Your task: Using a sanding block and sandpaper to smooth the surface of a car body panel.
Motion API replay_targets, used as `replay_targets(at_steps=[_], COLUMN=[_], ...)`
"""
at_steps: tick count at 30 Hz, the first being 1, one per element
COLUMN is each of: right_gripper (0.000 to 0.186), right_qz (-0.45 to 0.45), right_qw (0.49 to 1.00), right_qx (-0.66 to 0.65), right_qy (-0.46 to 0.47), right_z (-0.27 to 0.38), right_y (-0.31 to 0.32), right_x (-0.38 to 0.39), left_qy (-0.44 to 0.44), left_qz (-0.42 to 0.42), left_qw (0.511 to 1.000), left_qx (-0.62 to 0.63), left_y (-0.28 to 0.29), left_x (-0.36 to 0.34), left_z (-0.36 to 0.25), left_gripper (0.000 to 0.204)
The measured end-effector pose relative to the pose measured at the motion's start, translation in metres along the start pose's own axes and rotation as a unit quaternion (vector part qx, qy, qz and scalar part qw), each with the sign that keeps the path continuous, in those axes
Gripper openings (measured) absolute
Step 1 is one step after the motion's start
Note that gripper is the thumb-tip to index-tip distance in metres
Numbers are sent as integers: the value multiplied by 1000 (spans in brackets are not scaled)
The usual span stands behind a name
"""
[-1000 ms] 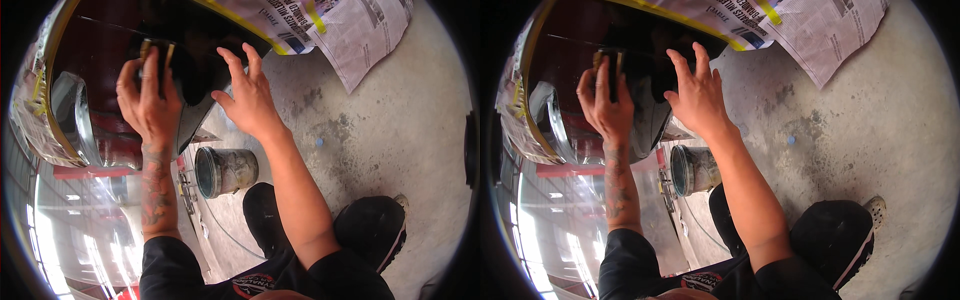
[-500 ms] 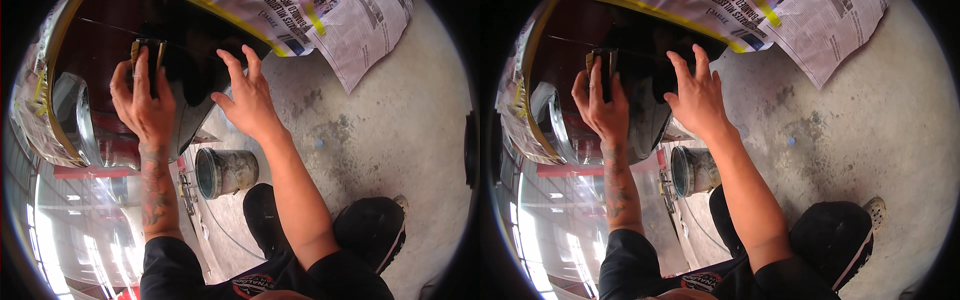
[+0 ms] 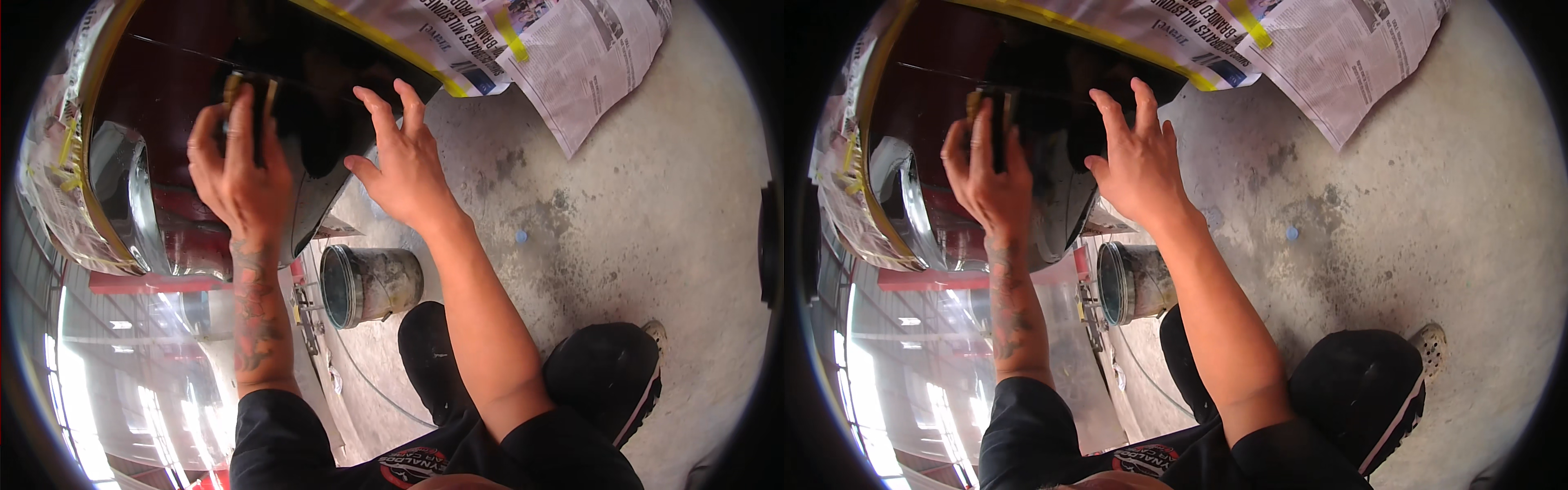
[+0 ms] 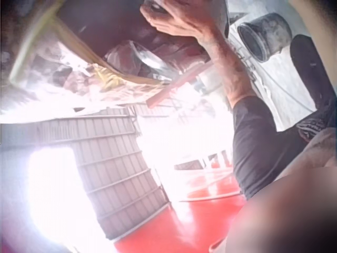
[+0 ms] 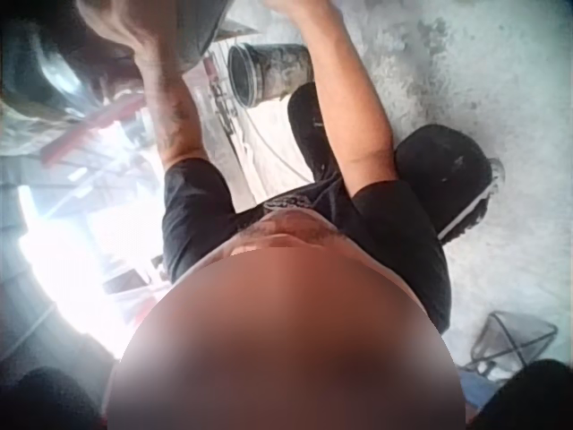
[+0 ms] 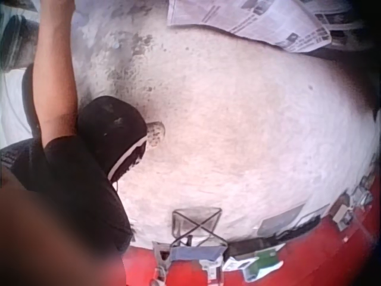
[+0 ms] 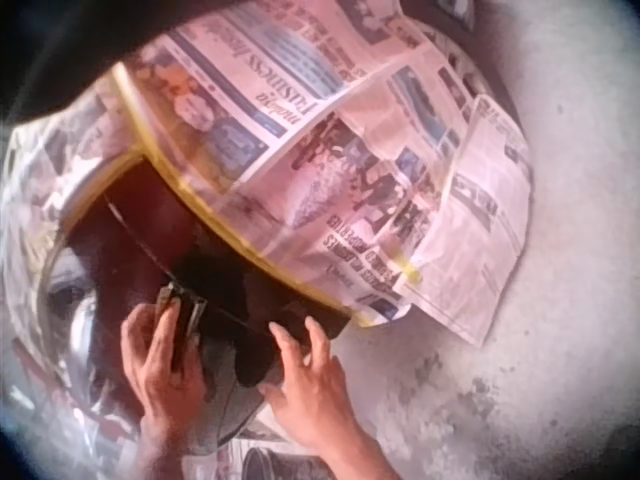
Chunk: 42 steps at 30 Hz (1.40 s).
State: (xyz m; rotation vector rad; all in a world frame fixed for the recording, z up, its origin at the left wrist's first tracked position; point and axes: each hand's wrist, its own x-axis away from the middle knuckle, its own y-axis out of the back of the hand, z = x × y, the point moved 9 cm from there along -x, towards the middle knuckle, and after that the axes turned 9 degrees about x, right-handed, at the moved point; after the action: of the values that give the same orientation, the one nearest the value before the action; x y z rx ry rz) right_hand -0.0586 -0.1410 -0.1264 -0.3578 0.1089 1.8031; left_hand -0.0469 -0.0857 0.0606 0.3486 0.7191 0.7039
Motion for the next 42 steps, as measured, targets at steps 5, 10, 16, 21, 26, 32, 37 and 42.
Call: replay_targets(at_steps=[5,10,16,21,26,32,37,42], right_gripper=[84,83,83,83,83,83,82,81], right_qz=[7,-2,-2,17,0,0,8,6], right_qw=[1000,1000,1000,1000,1000,1000,1000,1000], right_qx=[2,-3,5,-5,12,7,7,2], right_qy=[-5,-1,0,-14,0,1,-2,-6], right_z=[4,3,3,4,4,3,5,2], right_y=[2,2,1,4,2,2,4,1], right_x=[-1,-1,-1,-2,-1,-1,-1,0], left_qy=[-17,3,3,-10,19,-11,-2,2], left_qz=[32,-8,36,54,23,69,24,27], left_qw=[999,1000,999,998,1000,997,1000,1000], left_qx=[10,0,15,25,3,14,19,5], left_y=[-10,4,-8,-9,0,-10,-3,-2], left_x=[13,-1,8,8,-2,10,-1,1], left_z=[-6,1,-6,-9,0,-11,-4,-2], left_gripper=[50,50,48,47,48,49,48,50])
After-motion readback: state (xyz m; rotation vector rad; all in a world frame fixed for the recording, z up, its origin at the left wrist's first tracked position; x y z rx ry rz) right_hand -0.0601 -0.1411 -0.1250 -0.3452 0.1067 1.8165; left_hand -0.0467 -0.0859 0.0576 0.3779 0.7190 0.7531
